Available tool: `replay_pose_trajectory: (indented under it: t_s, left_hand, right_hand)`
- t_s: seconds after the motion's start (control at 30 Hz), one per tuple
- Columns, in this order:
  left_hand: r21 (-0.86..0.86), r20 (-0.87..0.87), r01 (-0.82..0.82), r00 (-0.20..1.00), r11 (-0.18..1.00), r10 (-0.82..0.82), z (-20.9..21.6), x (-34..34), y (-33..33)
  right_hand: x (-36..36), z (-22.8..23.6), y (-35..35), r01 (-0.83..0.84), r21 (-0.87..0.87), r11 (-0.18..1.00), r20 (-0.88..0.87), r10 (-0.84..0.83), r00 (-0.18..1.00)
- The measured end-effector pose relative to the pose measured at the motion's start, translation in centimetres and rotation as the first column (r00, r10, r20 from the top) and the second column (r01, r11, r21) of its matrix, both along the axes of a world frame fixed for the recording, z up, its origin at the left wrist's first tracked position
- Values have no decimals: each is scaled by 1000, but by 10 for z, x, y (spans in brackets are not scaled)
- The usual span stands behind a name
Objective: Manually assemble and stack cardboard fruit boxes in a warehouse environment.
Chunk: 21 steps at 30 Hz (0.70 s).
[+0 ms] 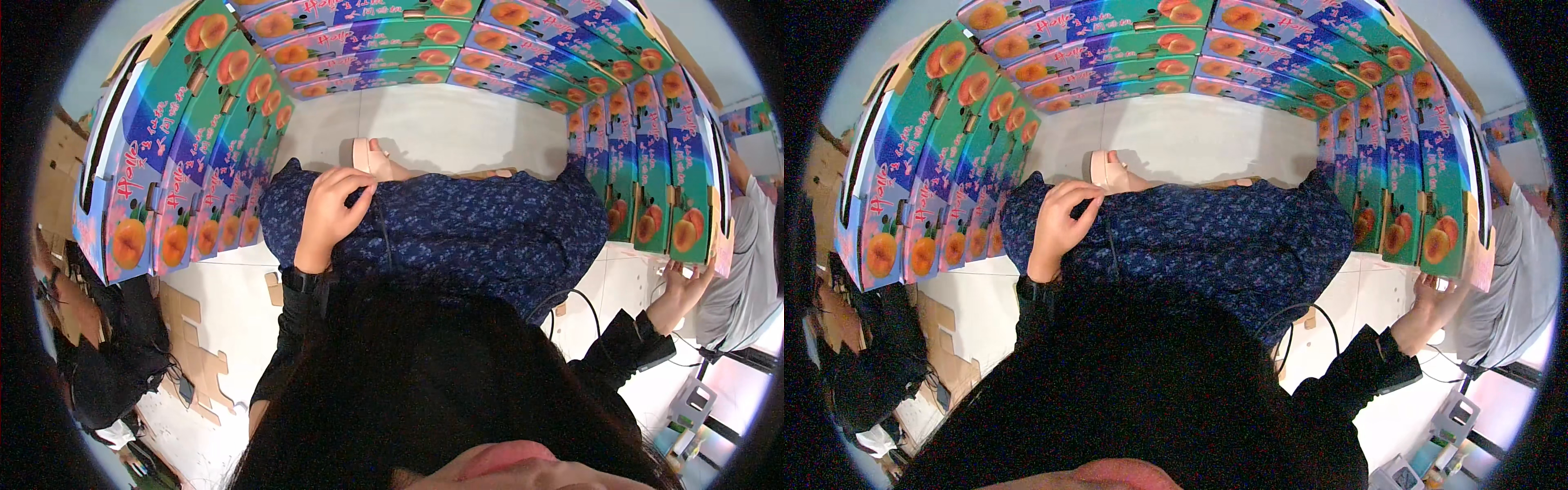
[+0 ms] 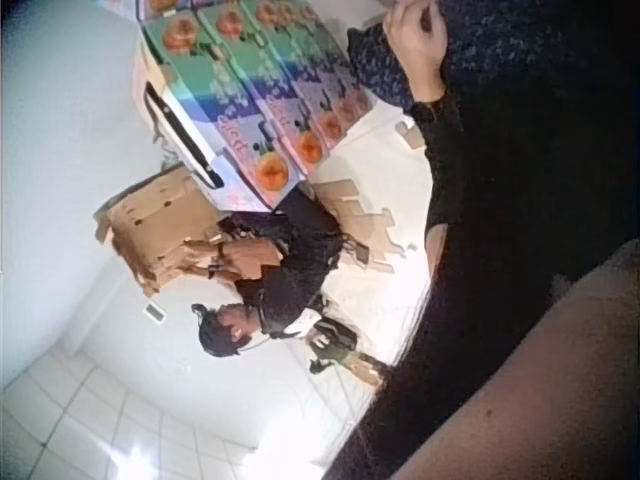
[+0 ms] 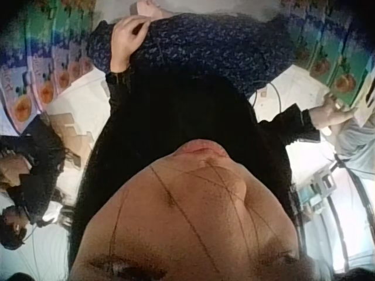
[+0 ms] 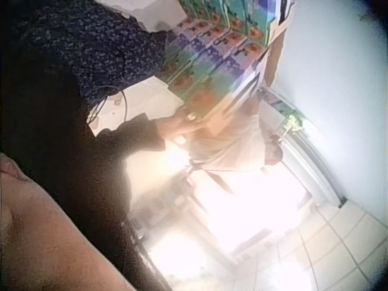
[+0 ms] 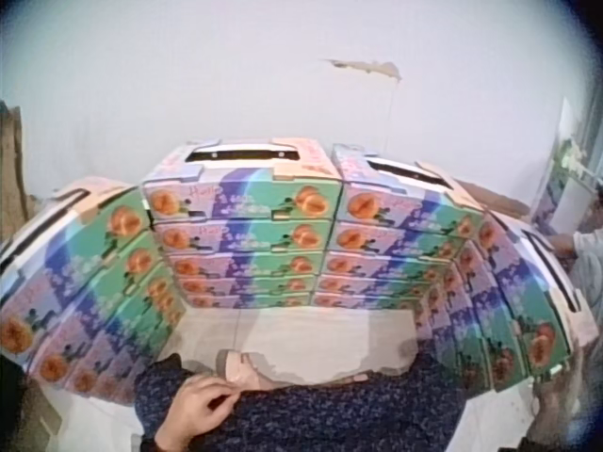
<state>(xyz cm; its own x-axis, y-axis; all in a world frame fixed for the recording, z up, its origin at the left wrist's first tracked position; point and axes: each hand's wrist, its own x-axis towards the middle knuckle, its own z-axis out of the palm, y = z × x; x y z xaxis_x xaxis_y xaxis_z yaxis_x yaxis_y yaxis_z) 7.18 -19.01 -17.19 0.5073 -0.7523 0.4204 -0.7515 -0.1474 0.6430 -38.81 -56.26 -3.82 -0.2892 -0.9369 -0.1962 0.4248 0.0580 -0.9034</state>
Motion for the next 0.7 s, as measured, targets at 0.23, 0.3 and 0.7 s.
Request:
replay_pose_trajectory:
  t_s: [0.23, 0.3, 0.7]
  left_hand:
    - [16, -17, 6, 1000, 1000, -6, 0, 0, 1]
    - [15, -24, 6, 1000, 1000, -6, -1, 0, 2]
    - [53, -56, 24, 998, 998, -21, -4, 3, 3]
  right_hand:
    - [17, -4, 16, 9, -108, 994, -169, -28, 985]
    - [17, -6, 18, 82, -174, 981, -254, -125, 959]
    - [90, 29, 44, 80, -881, 466, -338, -739, 583]
